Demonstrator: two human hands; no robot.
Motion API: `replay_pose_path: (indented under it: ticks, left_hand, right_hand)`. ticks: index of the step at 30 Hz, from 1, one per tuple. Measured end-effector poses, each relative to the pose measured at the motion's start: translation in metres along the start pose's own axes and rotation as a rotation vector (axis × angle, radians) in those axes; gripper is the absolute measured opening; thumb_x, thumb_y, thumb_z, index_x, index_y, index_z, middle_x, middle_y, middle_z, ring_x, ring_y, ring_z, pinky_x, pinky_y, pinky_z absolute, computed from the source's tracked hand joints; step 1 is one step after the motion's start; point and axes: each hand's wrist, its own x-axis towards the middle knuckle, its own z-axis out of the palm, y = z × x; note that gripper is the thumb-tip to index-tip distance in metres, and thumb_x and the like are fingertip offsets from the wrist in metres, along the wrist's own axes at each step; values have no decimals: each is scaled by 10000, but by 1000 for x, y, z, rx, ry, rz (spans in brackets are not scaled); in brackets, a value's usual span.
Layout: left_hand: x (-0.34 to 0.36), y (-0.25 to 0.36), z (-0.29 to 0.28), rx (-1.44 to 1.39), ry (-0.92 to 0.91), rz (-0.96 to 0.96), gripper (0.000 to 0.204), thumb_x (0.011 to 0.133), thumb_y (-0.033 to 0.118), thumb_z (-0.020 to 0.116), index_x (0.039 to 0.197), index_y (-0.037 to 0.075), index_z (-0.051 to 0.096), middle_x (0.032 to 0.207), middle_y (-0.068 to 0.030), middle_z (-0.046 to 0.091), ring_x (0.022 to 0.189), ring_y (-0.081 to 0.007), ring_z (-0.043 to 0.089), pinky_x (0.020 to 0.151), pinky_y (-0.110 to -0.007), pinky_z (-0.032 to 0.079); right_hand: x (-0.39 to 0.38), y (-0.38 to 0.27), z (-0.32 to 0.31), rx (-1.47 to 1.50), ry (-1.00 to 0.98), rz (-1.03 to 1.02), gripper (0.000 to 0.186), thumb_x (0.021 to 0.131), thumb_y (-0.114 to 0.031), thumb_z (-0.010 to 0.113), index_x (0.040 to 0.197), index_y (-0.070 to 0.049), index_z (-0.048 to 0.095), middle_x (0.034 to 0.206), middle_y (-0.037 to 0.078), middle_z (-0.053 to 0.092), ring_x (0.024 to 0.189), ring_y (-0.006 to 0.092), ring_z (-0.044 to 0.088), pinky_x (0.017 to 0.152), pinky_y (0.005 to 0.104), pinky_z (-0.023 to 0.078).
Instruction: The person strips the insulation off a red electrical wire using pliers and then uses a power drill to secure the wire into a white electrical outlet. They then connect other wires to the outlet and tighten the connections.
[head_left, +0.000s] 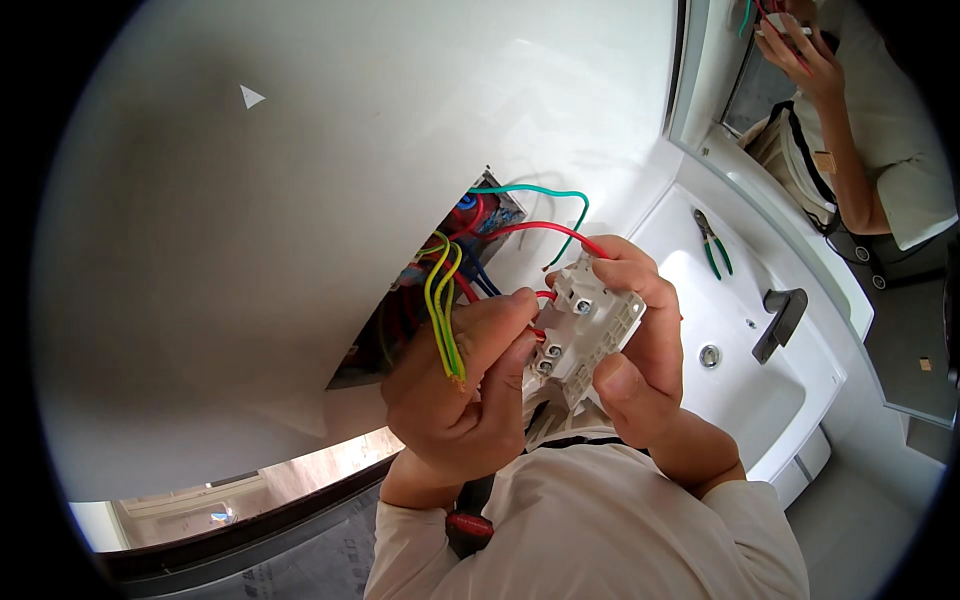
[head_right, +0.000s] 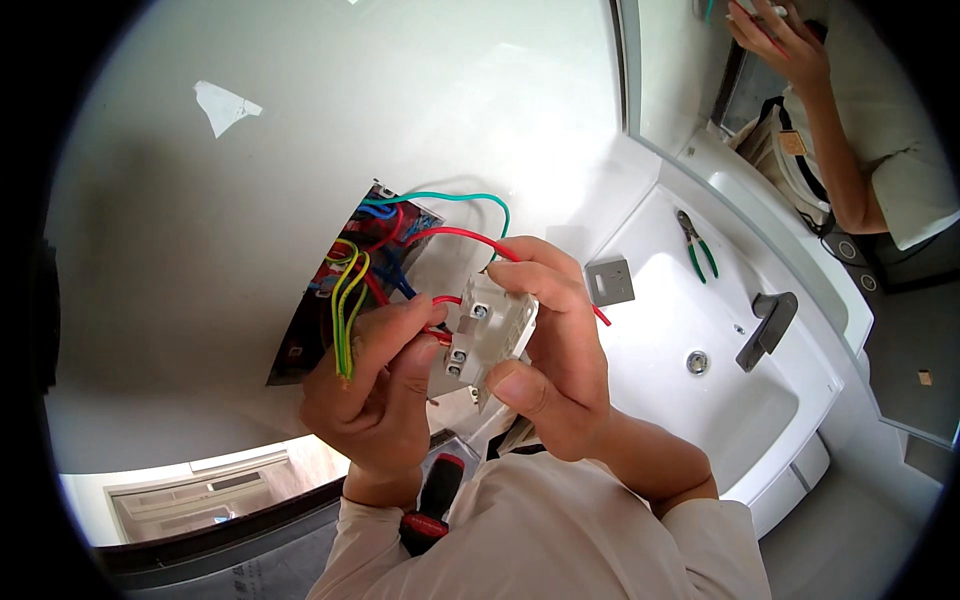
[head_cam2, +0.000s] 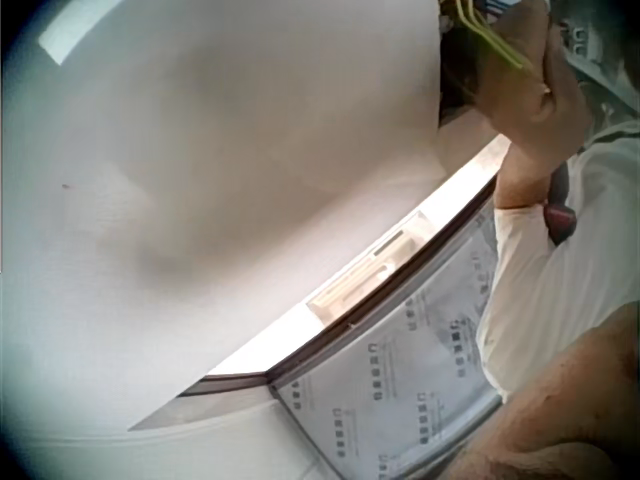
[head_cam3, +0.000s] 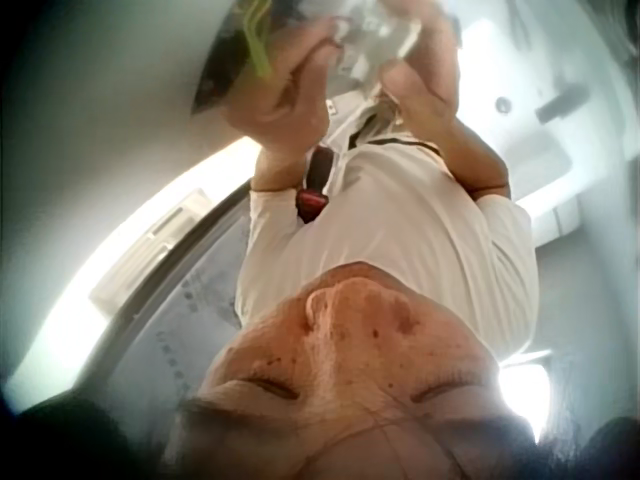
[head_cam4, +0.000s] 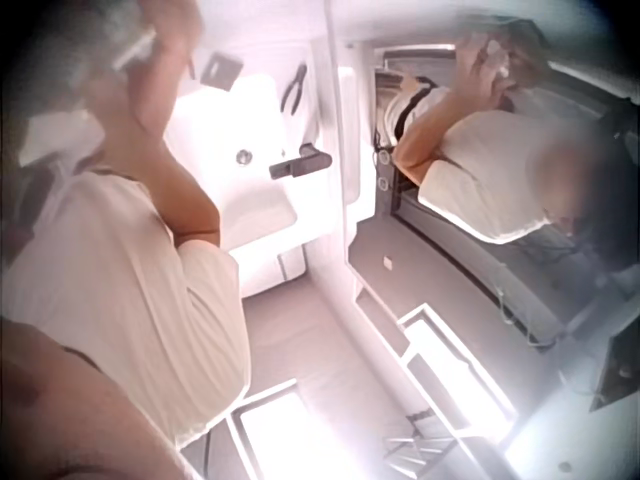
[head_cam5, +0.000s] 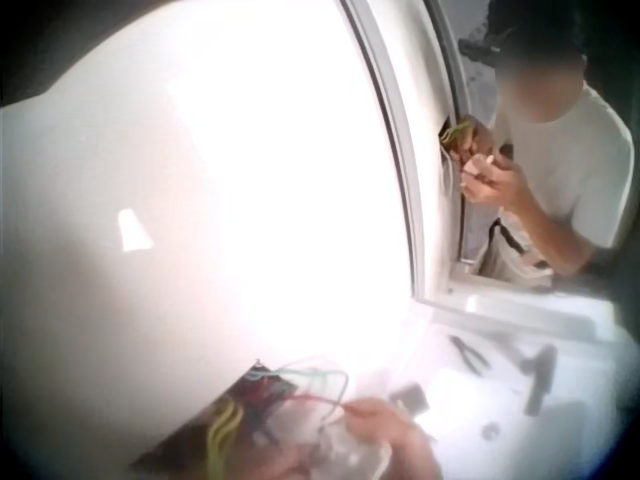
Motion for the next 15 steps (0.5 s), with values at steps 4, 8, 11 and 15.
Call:
replay_pose_path:
  ticks: [4,8,11,15]
  left_hand:
    - [-1,-2,1,16,-5,35,305,805,-146,715,1089,-41,746,953,-179,762,794,-254,727,729,-293,566]
    - [0,0,1,-70,-11,-66,274,840,-89,754,1108,-34,750,981,-143,763,886,-169,720,754,-257,565]
    - [4,7,-2,-78,-34,-204,294,836,-54,782,1126,-42,742,978,-134,758,885,-161,710,766,-261,561]
    - [9,6,-5,-29,-96,-197,291,847,-59,757,1135,-36,718,986,-146,739,840,-198,690,742,-276,550]
  right_hand:
    - [1,0,-1,-3,-1,-9,655,961,-279,653,1485,6,384,1520,176,297,1401,293,355,1151,435,317]
    - [1,1,-2,-12,-8,3,685,964,-311,671,1496,10,382,1525,174,290,1409,286,351,1148,436,325]
    - [2,2,-2,-29,-21,-27,695,967,-327,681,1500,10,388,1529,175,282,1410,283,353,1135,440,348]
    - [3,5,-7,-94,-58,-62,713,968,-366,694,1499,6,397,1532,178,276,1404,289,358,1110,449,381]
